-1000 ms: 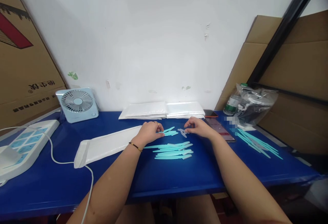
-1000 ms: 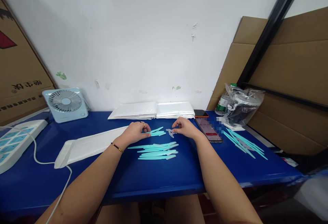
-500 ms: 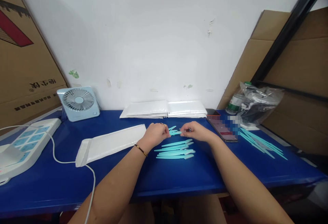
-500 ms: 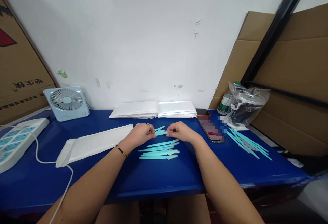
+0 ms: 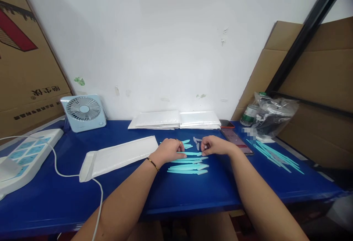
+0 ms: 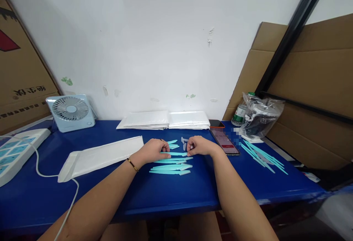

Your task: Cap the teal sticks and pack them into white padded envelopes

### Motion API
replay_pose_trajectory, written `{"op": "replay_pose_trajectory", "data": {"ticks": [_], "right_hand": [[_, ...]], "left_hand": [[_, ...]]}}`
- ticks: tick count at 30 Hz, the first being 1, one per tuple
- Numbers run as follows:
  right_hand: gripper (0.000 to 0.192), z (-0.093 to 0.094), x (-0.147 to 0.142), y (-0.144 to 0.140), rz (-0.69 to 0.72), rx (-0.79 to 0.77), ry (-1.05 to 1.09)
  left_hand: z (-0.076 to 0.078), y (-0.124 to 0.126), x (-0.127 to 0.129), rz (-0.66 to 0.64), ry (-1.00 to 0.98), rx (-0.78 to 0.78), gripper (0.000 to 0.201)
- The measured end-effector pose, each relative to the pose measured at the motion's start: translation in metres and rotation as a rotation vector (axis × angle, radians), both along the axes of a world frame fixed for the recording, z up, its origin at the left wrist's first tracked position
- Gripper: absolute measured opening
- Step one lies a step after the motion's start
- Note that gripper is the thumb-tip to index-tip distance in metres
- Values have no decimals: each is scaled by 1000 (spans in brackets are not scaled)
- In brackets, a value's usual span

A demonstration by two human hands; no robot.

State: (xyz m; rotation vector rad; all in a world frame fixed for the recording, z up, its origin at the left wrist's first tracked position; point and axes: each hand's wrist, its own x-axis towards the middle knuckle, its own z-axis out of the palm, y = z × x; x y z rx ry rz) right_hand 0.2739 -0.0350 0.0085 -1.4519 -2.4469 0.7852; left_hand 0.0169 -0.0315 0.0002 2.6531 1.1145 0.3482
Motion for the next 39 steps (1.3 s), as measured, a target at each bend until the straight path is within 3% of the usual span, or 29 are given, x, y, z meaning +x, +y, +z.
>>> {"op": "replay_pose_trajectory", "data": {"ticks": [5, 11, 17, 20, 24, 31, 35, 39], "right_hand": [[23, 1, -1, 0, -25, 40, 134], [20, 1, 2, 3, -44, 113, 193], [20, 7, 10, 2, -201, 179, 127], [24, 12, 10, -3, -109, 106, 122], [29, 9, 4, -6, 80, -45, 18], [21, 5, -5, -5, 128, -71, -2], [23, 10, -8, -7, 90, -51, 94], [26, 11, -10, -7, 14, 3, 175]], "left_hand": [[2, 5, -4, 61, 39, 61, 22], [16, 5, -12, 85, -83, 12, 37], [25, 10, -28, 240, -21, -85, 35], [22, 11, -30, 241, -14, -40, 38], [9, 11, -23, 202, -11, 82, 60], [-4, 17, -13, 103, 54, 35, 33], [1, 15, -15, 110, -78, 2, 36], [7, 12, -14, 123, -363, -238, 59]]}}
